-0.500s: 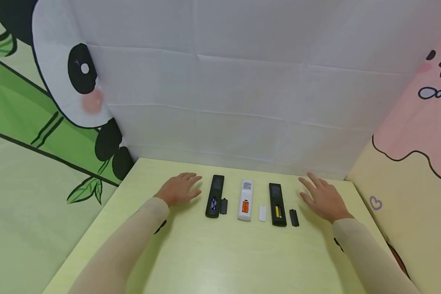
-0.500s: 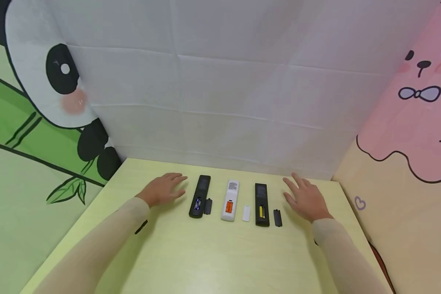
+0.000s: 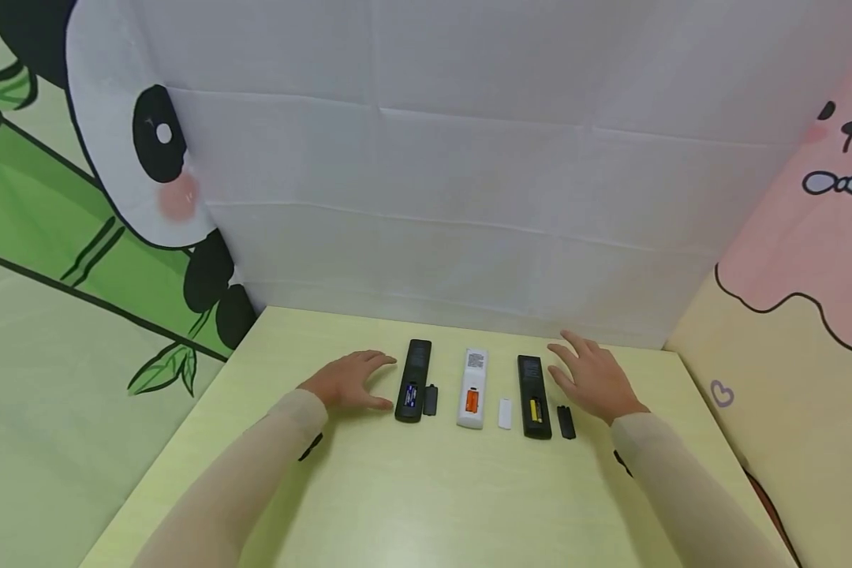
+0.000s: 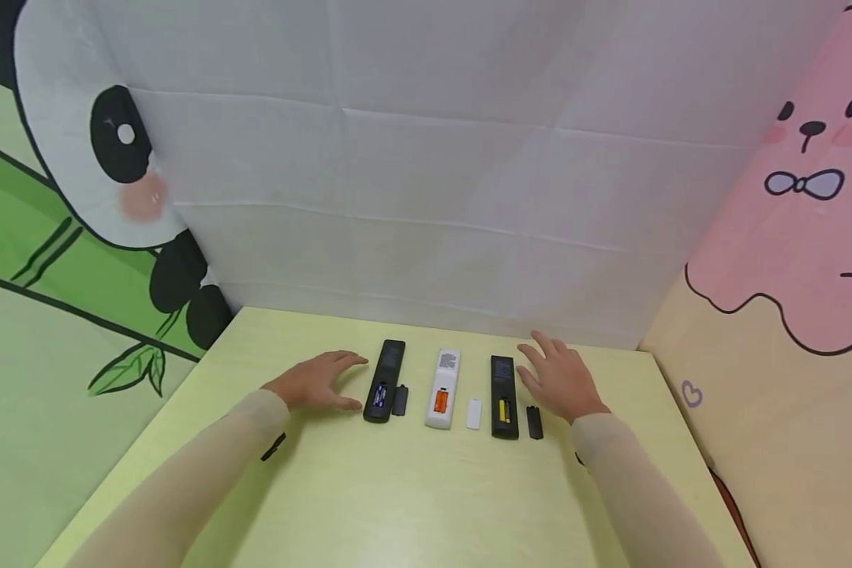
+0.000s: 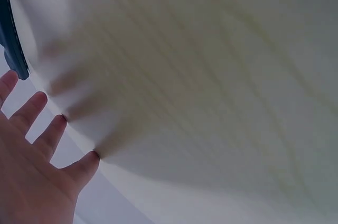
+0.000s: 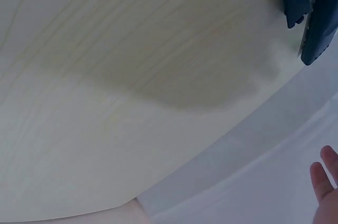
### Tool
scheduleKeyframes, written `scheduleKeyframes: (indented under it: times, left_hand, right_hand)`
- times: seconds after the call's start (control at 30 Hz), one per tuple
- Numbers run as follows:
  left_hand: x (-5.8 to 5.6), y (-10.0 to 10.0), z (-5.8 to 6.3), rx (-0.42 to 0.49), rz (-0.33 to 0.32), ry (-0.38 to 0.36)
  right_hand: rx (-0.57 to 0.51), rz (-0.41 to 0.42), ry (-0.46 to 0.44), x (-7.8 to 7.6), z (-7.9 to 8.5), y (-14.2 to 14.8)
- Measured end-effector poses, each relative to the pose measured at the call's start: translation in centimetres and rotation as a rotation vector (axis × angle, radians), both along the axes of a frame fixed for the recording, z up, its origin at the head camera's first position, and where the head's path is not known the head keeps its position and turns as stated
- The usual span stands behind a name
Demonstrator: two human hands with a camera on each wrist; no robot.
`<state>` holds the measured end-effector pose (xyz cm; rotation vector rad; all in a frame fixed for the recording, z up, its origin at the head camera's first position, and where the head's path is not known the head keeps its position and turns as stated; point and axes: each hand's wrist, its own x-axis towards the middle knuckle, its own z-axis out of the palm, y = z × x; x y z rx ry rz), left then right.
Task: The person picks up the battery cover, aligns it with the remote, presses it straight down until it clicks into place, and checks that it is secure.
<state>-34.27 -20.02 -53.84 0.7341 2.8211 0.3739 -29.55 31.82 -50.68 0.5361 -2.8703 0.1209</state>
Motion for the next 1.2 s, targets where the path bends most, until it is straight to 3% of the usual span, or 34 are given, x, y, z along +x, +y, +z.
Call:
scheduleKeyframes:
  times: [0.27,0.67,0.97,1.2]
  left_hand:
    - [0.8,0.2,0.4,0.008,-0.013,0.006]
    - [1.2,0.2,0.1,0.032,-0.037,-0.01]
    - [1.6,0.9,0.2,0.067,-0.028,-0.048]
    - [1.7,0.9,0.0,0.05,-0.023,-0.045]
  right_hand:
    - [0.002,0.039,-0.027,-0.4,0.1,-2.3]
    - [-0.009,0.067,-0.025,-0.6,0.0,-5.0]
    - [-0.119,0.052,-0.087,-0.8,-0.3,-6.8]
    - [-0.172,0.091,-0.15,-1.2,-0.9,-8.6]
